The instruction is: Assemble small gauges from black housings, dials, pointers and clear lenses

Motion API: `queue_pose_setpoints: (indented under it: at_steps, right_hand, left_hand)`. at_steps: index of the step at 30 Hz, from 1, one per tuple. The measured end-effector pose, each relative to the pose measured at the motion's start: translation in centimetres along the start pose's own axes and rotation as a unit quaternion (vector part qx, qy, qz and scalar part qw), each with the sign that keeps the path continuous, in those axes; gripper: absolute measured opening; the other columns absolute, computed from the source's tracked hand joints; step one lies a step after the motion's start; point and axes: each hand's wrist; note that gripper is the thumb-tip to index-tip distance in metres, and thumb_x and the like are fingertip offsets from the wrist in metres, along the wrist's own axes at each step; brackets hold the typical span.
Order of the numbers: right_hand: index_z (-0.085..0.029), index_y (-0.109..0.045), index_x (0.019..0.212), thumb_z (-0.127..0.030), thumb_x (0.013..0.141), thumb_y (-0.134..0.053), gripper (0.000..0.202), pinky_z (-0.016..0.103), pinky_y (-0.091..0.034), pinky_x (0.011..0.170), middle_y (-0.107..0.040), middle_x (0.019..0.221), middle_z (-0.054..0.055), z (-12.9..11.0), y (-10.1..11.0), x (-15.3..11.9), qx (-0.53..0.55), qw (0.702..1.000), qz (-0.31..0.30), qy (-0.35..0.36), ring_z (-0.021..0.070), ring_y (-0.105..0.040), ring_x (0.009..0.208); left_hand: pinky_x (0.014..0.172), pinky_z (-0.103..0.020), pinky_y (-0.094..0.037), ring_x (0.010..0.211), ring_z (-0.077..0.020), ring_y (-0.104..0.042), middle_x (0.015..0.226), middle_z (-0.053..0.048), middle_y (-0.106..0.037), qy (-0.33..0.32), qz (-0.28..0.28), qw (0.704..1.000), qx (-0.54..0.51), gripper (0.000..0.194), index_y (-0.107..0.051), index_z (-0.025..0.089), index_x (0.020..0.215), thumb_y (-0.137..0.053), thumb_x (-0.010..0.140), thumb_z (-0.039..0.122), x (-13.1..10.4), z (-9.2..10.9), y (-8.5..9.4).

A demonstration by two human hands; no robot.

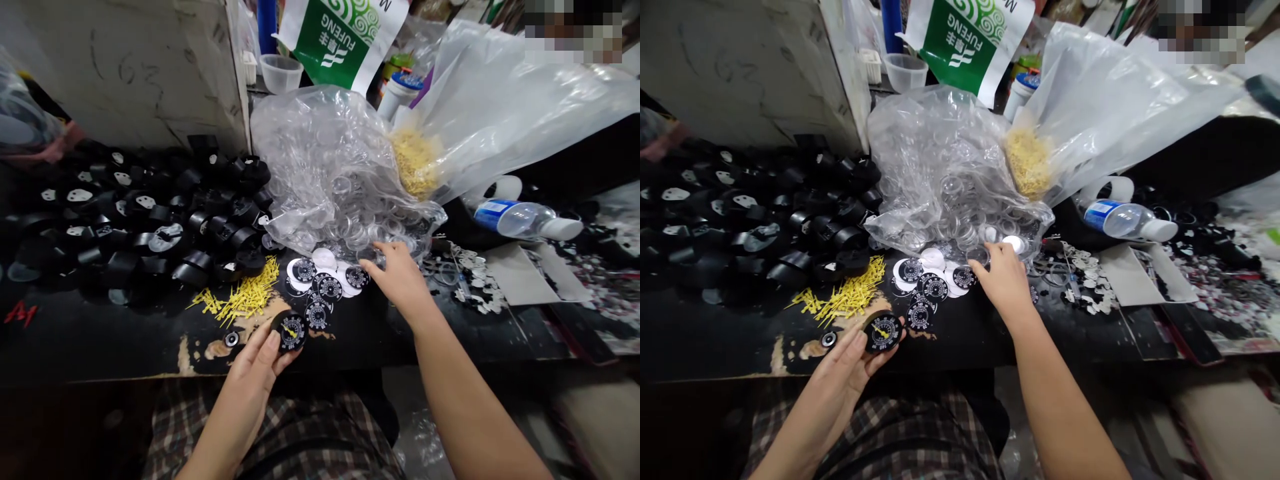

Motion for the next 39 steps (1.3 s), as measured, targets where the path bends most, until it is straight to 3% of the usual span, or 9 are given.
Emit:
queue_pose_setpoints:
  at_steps: [3, 7, 12, 17, 21, 25, 29, 34, 39]
  right_hand:
    - [-0.016, -0.064, 0.107, -0.032, 0.075, -0.063, 0.036, 0.05, -0.04, 0.093, -0.059, 0.113, 0.015, 0.9, -0.4, 0.4, 0.095, 0.995, -0.002, 0.008, 0.0311, -0.059, 0.099]
    - [-0.015, -0.064, 0.11, -0.032, 0.082, -0.052, 0.035, 0.04, -0.049, 0.077, -0.067, 0.088, 0.008, 0.0, -0.1, -1.3, 0.217, 0.976, -0.016, -0.006, 0.0203, -0.062, 0.076]
    - [-0.016, -0.065, 0.111, -0.033, 0.08, -0.06, 0.036, 0.031, -0.048, 0.069, -0.065, 0.075, 0.002, -3.1, 0.0, -4.5, 0.499, 0.852, -0.155, -0.038, 0.0121, -0.056, 0.062]
    - [-0.019, -0.067, 0.11, -0.031, 0.083, -0.061, 0.03, 0.027, -0.048, 0.066, -0.064, 0.074, 0.0, -5.4, -0.5, -6.4, 0.537, 0.813, -0.223, -0.025, 0.0098, -0.056, 0.061]
    - [-0.023, -0.066, 0.115, -0.031, 0.088, -0.056, 0.03, 0.028, -0.05, 0.064, -0.064, 0.077, 0.0, -6.8, -0.8, -7.5, 0.485, 0.841, -0.241, 0.019, 0.0114, -0.058, 0.063]
    - [-0.025, -0.065, 0.118, -0.023, 0.09, -0.051, 0.031, 0.032, -0.051, 0.079, -0.059, 0.099, 0.006, -8.4, -1.4, -9.3, 0.333, 0.916, -0.145, 0.168, 0.0162, -0.06, 0.087]
    - [-0.026, -0.065, 0.115, -0.024, 0.092, -0.049, 0.028, 0.031, -0.048, 0.083, -0.049, 0.112, 0.007, -8.9, -2.0, -9.7, 0.281, 0.924, -0.115, 0.234, 0.0152, -0.057, 0.093]
    - [-0.019, -0.057, 0.077, -0.037, 0.097, -0.04, 0.031, 0.03, -0.04, 0.065, -0.054, 0.074, 0.002, -9.4, -2.2, -9.1, 0.241, 0.94, -0.088, 0.223, 0.0154, -0.053, 0.069]
    - [-0.021, -0.044, 0.066, -0.026, 0.098, -0.028, 0.037, 0.03, -0.033, 0.061, -0.049, 0.06, 0.0, -10.4, -2.9, -9.3, 0.204, 0.943, -0.017, 0.264, 0.0148, -0.046, 0.059]
  left_hand:
    - [0.095, -0.044, -0.052, 0.116, -0.0311, -0.058, 0.124, -0.011, -0.064, 0.006, -0.014, 1.0, 0.001, 0.046, -0.066, 0.019, 0.114, -0.071, 0.075, 0.041, 0.2, -0.4, 0.2]
    - [0.092, -0.046, -0.053, 0.111, -0.0316, -0.061, 0.12, -0.012, -0.067, 0.001, -0.002, 1.0, -0.005, 0.05, -0.065, 0.017, 0.114, -0.072, 0.072, 0.043, 0.2, -0.7, 0.4]
    - [0.091, -0.04, -0.053, 0.11, -0.0275, -0.062, 0.123, -0.01, -0.065, 0.001, -0.036, 0.999, -0.014, 0.04, -0.065, 0.02, 0.115, -0.065, 0.08, 0.04, -0.1, 0.1, -0.3]
    - [0.085, -0.033, -0.054, 0.096, -0.0219, -0.068, 0.107, -0.01, -0.072, 0.034, -0.073, 0.996, -0.042, 0.033, -0.067, 0.018, 0.111, -0.058, 0.087, 0.038, -0.2, 0.6, -0.5]
    - [0.088, -0.032, -0.052, 0.096, -0.0192, -0.068, 0.109, -0.008, -0.072, 0.04, -0.082, 0.993, -0.071, 0.029, -0.068, 0.02, 0.108, -0.055, 0.089, 0.036, -0.2, 0.4, -0.4]
    - [0.092, -0.033, -0.05, 0.108, -0.0217, -0.063, 0.12, -0.007, -0.067, -0.004, -0.097, 0.994, -0.057, 0.029, -0.067, 0.024, 0.112, -0.06, 0.086, 0.035, -0.3, 0.2, -0.5]
    - [0.099, -0.037, -0.046, 0.123, -0.0254, -0.053, 0.135, -0.004, -0.057, -0.053, -0.087, 0.995, 0.021, 0.037, -0.063, 0.029, 0.119, -0.065, 0.082, 0.031, -0.2, 0.1, 0.1]
    - [0.107, -0.035, -0.039, 0.124, -0.0219, -0.053, 0.13, -0.002, -0.062, -0.103, -0.133, 0.978, 0.122, 0.039, -0.061, 0.027, 0.121, -0.065, 0.083, 0.029, -0.9, 0.1, 0.7]
    - [0.107, -0.031, -0.039, 0.126, -0.0203, -0.051, 0.133, -0.002, -0.06, -0.135, -0.145, 0.964, 0.176, 0.039, -0.058, 0.026, 0.124, -0.061, 0.085, 0.029, -1.4, 0.5, 0.0]
Point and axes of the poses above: each hand's wrist, its own x-axis towards the middle knuckle, its own y-axis out of the back of the hand, z = x × y
